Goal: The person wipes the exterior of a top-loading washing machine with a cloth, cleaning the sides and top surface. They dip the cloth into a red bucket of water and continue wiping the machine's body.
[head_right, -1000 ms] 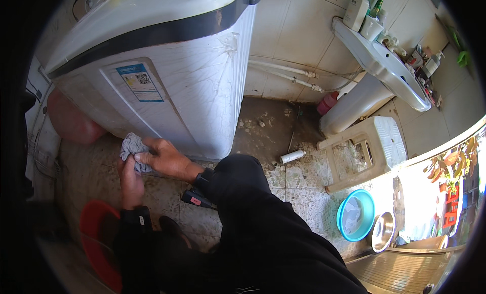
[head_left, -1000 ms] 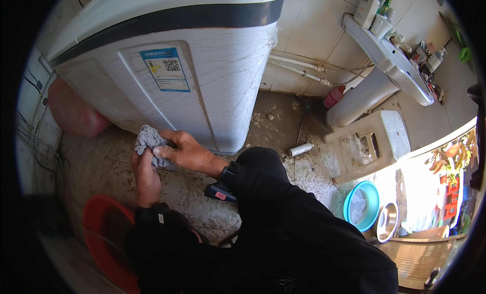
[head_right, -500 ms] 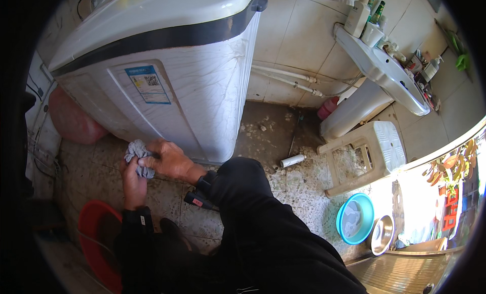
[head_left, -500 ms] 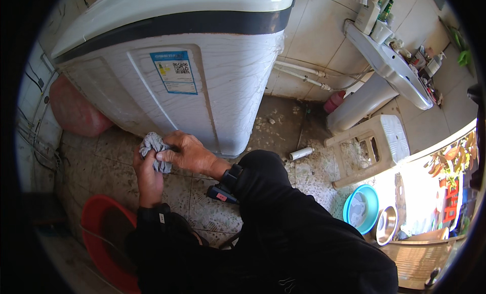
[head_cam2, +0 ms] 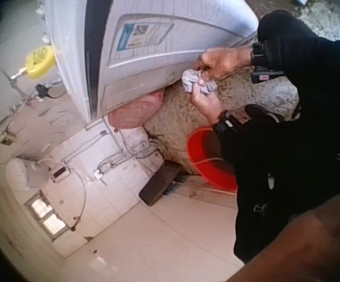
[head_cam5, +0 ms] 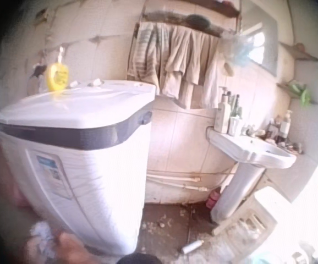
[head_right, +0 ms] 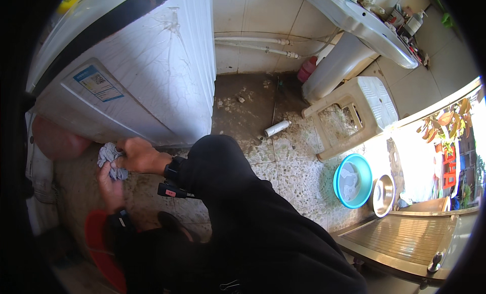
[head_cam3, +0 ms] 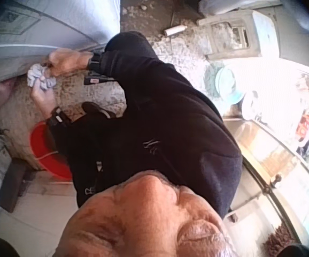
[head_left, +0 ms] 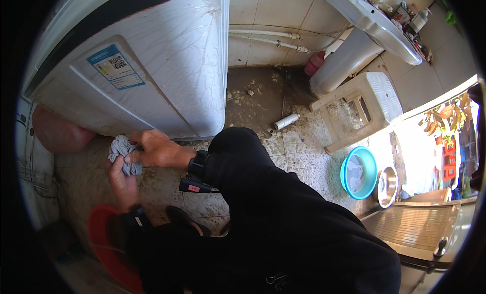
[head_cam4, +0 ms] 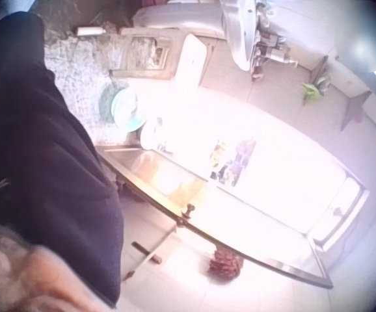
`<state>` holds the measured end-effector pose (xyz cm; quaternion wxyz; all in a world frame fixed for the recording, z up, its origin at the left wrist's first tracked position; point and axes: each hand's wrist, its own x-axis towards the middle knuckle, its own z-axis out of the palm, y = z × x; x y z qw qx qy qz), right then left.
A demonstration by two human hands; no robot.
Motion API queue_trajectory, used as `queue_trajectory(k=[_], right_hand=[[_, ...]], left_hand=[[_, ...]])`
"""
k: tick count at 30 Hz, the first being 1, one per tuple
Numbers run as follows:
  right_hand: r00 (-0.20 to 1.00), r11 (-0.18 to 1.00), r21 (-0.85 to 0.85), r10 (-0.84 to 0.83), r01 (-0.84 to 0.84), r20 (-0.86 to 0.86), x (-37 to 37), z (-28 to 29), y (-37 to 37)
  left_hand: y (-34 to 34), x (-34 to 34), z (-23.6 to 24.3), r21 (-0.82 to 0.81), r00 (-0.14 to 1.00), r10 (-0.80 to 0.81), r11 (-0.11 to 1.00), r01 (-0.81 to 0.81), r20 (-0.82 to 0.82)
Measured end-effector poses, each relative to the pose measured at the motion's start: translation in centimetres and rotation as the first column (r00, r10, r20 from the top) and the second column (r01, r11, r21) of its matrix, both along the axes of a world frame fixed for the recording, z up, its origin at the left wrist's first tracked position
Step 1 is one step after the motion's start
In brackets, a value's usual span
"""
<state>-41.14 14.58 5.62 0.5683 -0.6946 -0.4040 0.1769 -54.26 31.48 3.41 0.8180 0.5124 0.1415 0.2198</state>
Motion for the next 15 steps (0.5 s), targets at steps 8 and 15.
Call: queue_trajectory(k=[8,15], right_hand=[[0.998,0.998,-0.015,-0.061,0.061,0.005,0.0,-1.3,0.3],[0.991,1.000,-0.015,0.000,-0.002,-0.135,0.9,-1.7,-0.1]], left_hand=[[0.5,-0.5,-1.0,0.145,0.981,0.149,0.981,-0.130,-0.124],[0.7,0.6,0.4,-0.115,0.989,0.149,0.982,-0.148,-0.001]])
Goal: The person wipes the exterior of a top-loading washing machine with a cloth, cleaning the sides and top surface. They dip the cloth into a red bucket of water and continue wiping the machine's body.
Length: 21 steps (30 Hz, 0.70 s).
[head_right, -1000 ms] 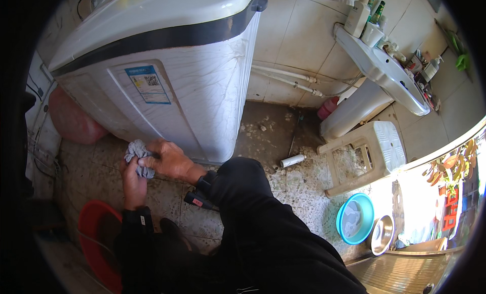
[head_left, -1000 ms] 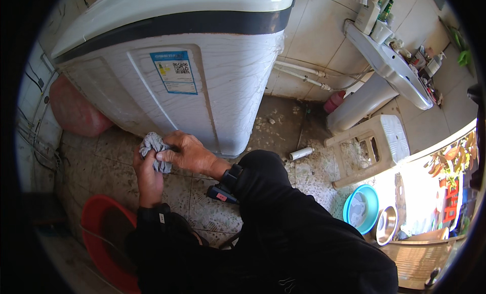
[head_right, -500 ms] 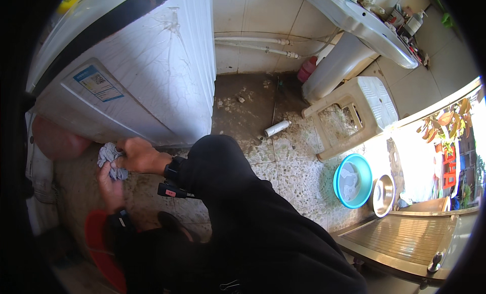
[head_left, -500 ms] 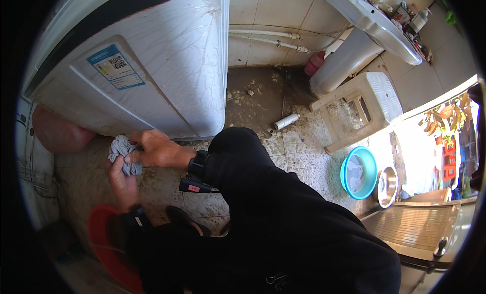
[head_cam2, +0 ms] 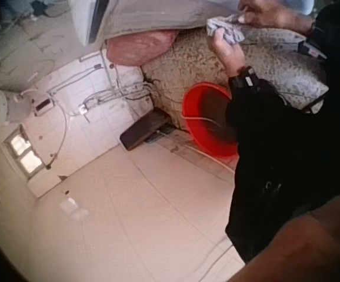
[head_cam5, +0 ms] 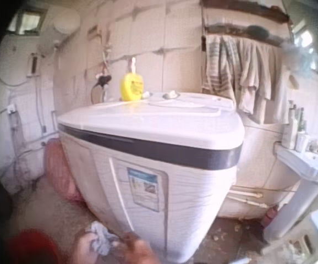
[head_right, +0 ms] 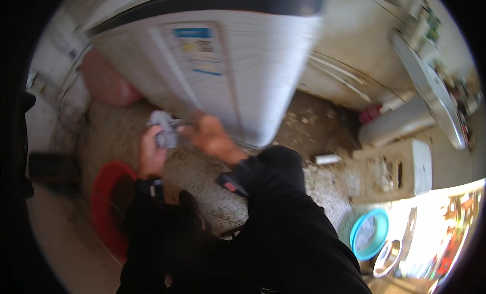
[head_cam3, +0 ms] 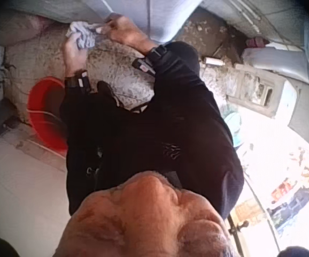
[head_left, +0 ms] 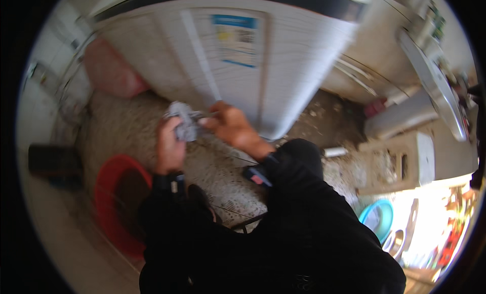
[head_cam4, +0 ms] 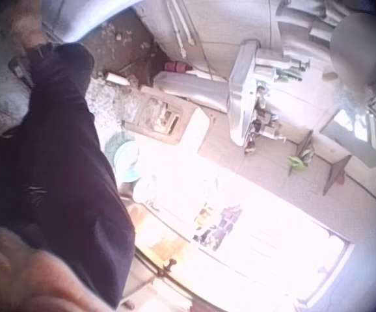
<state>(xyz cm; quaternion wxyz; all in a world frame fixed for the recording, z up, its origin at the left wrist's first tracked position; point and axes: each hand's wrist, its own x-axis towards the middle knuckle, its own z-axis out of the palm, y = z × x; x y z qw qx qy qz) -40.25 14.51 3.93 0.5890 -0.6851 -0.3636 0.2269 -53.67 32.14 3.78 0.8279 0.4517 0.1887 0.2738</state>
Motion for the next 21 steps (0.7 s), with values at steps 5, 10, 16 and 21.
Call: queue_trajectory(k=[5,10,16,21], right_hand=[[0.982,0.999,-0.022,0.041,-0.045,-0.185,-0.4,1.6,0.2],[0.985,0.990,-0.138,0.005,-0.029,-0.174,-1.4,2.5,0.3],[0.989,0.997,-0.070,0.015,-0.026,-0.149,-1.8,2.2,0.9],[0.992,1.000,-0.004,0.023,-0.024,-0.125,-2.2,2.6,1.0]], left_hand=[[-0.9,-0.4,2.4,-0.045,0.991,0.093,0.995,-0.089,0.099],[-0.9,-1.1,3.7,0.004,0.986,0.090,0.996,-0.092,0.142],[-0.9,-1.2,4.3,-0.048,0.964,0.239,0.971,-0.235,0.120],[-1.1,-1.9,5.3,-0.076,0.922,0.382,0.923,-0.378,0.058]])
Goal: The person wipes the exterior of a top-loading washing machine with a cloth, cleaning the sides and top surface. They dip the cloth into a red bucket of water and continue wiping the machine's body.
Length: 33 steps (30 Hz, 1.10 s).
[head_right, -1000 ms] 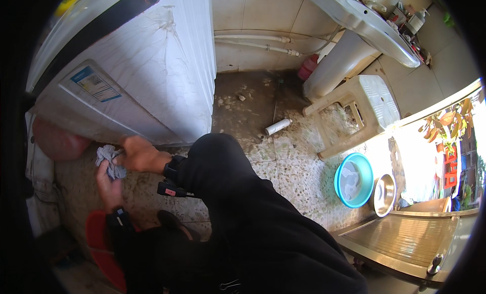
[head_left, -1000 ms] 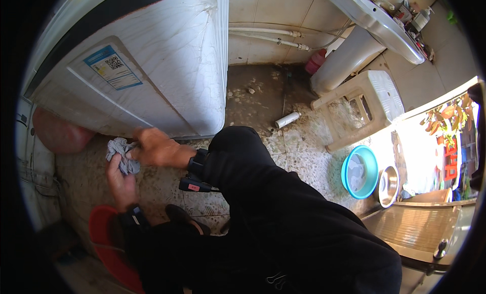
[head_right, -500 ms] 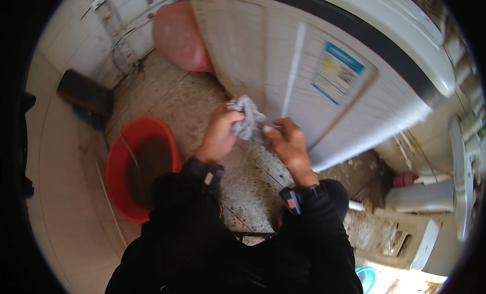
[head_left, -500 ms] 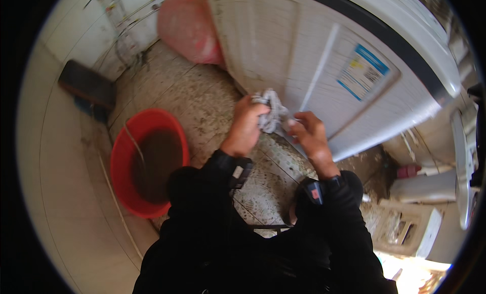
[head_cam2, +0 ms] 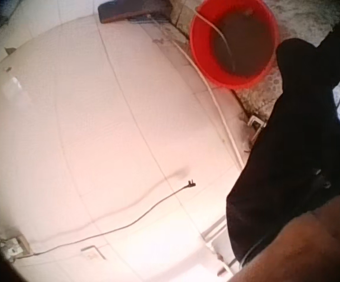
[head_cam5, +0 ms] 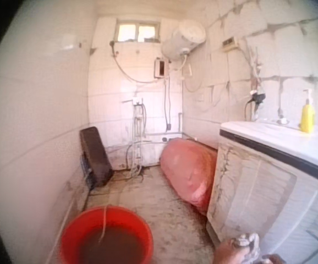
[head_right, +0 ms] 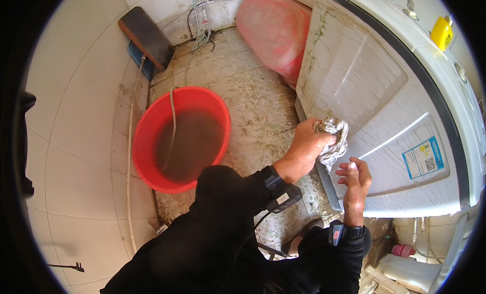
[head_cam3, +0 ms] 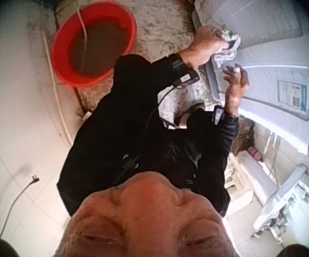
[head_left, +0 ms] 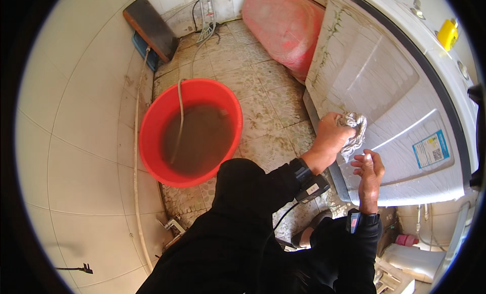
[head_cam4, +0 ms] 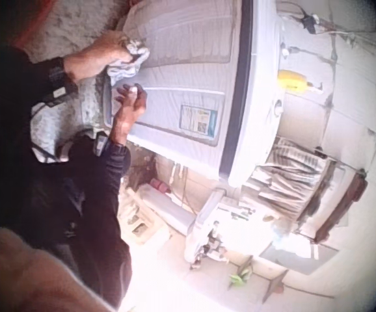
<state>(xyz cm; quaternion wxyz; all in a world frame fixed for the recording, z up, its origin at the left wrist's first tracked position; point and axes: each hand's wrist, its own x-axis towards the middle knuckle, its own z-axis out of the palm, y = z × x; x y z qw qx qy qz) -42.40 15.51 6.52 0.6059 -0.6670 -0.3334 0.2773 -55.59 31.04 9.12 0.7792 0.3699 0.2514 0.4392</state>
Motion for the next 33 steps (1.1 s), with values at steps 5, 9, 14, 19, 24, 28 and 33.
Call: queue_trajectory(k=[5,9,14,19,24,28,33], right_hand=[[1.000,1.000,-0.006,-0.026,0.026,-0.005,-0.2,0.0,0.5],[1.000,1.000,-0.013,-0.024,0.024,-0.001,-0.7,-0.2,1.2],[1.000,1.000,-0.032,0.000,0.000,0.011,-1.3,-0.5,2.1],[1.000,0.999,-0.042,0.024,-0.024,0.005,-1.7,-0.9,3.0],[1.000,0.999,-0.035,0.025,-0.024,0.008,-1.9,-1.5,3.6],[0.999,0.999,-0.031,0.039,-0.039,0.009,-1.7,-2.0,3.7],[0.999,0.999,0.017,0.035,-0.034,-0.033,-1.3,-2.8,3.6]], left_hand=[[0.7,-0.8,0.8,-0.061,0.998,0.017,0.998,-0.013,0.055],[1.4,-1.3,0.9,-0.069,0.996,0.054,0.996,-0.050,0.064],[2.1,-2.4,1.2,-0.087,0.992,0.086,0.993,-0.078,0.094],[2.9,-3.7,1.5,-0.100,0.979,0.069,0.994,-0.051,0.190],[3.5,-4.5,1.8,-0.079,0.964,0.034,0.997,-0.014,0.263],[3.1,-4.3,1.8,-0.140,0.965,0.143,0.984,-0.113,0.220],[3.1,-3.6,1.3,-0.107,0.976,0.147,0.986,-0.131,0.159]])
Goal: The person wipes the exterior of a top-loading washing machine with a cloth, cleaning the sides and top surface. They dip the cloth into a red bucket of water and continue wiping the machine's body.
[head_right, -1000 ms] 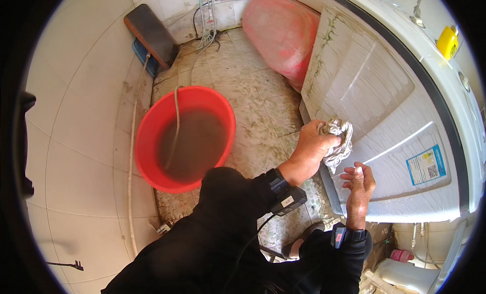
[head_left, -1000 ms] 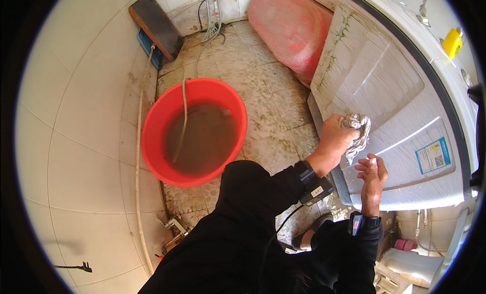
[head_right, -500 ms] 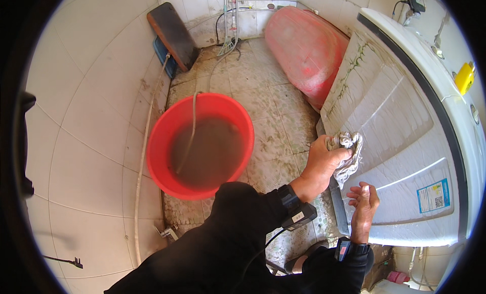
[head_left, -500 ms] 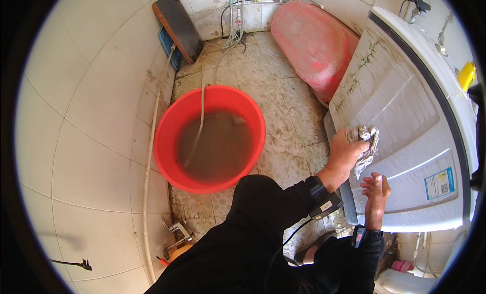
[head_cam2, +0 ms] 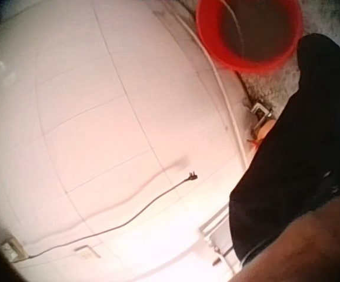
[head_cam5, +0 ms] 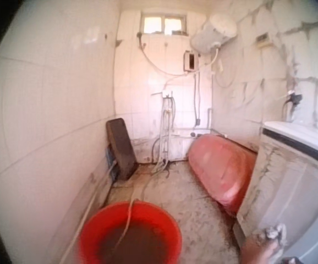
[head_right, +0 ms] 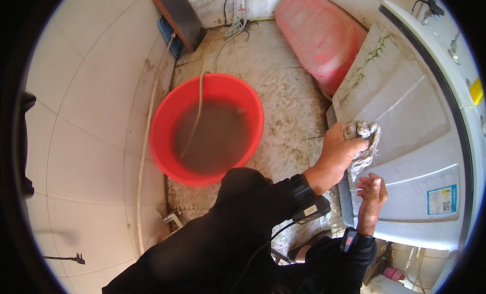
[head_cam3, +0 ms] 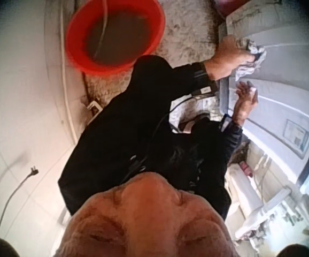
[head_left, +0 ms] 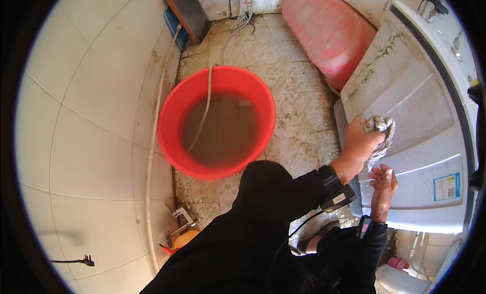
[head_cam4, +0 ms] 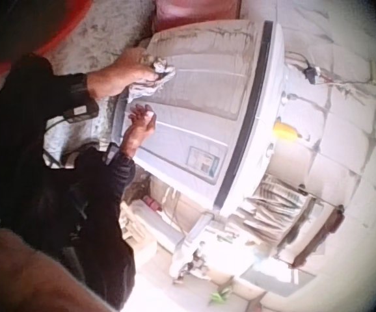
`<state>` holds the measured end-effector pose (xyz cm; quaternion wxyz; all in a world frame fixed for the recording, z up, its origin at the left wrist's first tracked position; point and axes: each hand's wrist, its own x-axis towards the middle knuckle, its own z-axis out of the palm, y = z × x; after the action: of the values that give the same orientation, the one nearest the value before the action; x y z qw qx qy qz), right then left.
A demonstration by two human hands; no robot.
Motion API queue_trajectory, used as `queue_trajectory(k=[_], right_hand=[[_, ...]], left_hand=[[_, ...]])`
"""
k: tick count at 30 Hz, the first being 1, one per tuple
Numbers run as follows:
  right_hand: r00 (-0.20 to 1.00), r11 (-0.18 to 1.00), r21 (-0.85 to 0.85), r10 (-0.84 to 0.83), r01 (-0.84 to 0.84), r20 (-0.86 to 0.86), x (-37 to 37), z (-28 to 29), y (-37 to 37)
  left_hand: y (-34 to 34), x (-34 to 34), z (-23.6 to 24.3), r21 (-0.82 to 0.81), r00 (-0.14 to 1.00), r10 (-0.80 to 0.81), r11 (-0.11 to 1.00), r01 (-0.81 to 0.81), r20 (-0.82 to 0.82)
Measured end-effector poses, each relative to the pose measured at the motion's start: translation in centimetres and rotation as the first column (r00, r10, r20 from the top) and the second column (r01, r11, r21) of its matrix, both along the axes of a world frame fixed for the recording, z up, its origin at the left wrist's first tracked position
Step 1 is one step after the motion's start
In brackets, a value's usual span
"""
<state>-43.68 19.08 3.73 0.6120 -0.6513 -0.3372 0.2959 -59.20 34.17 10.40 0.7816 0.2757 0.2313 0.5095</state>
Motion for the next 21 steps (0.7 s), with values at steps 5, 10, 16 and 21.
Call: queue_trajectory(k=[5,10,16,21], right_hand=[[1.000,1.000,-0.023,-0.009,0.009,-0.006,0.09,-0.38,0.16],[1.000,1.000,-0.022,0.014,-0.015,-0.016,-0.12,-0.36,0.40],[0.999,0.999,-0.028,0.025,-0.026,-0.022,-0.19,-0.16,0.29],[0.999,0.999,-0.024,0.048,-0.048,-0.006,0.00,-0.11,0.22]], left_hand=[[0.17,0.33,-0.18,0.029,0.990,0.081,0.997,-0.078,-0.117],[0.24,0.18,-0.27,0.062,0.980,0.125,0.991,-0.117,-0.157],[0.38,0.11,-0.18,0.042,0.987,0.100,0.995,-0.096,-0.124],[0.14,-0.03,0.19,0.020,0.999,0.048,0.999,-0.047,-0.027]])
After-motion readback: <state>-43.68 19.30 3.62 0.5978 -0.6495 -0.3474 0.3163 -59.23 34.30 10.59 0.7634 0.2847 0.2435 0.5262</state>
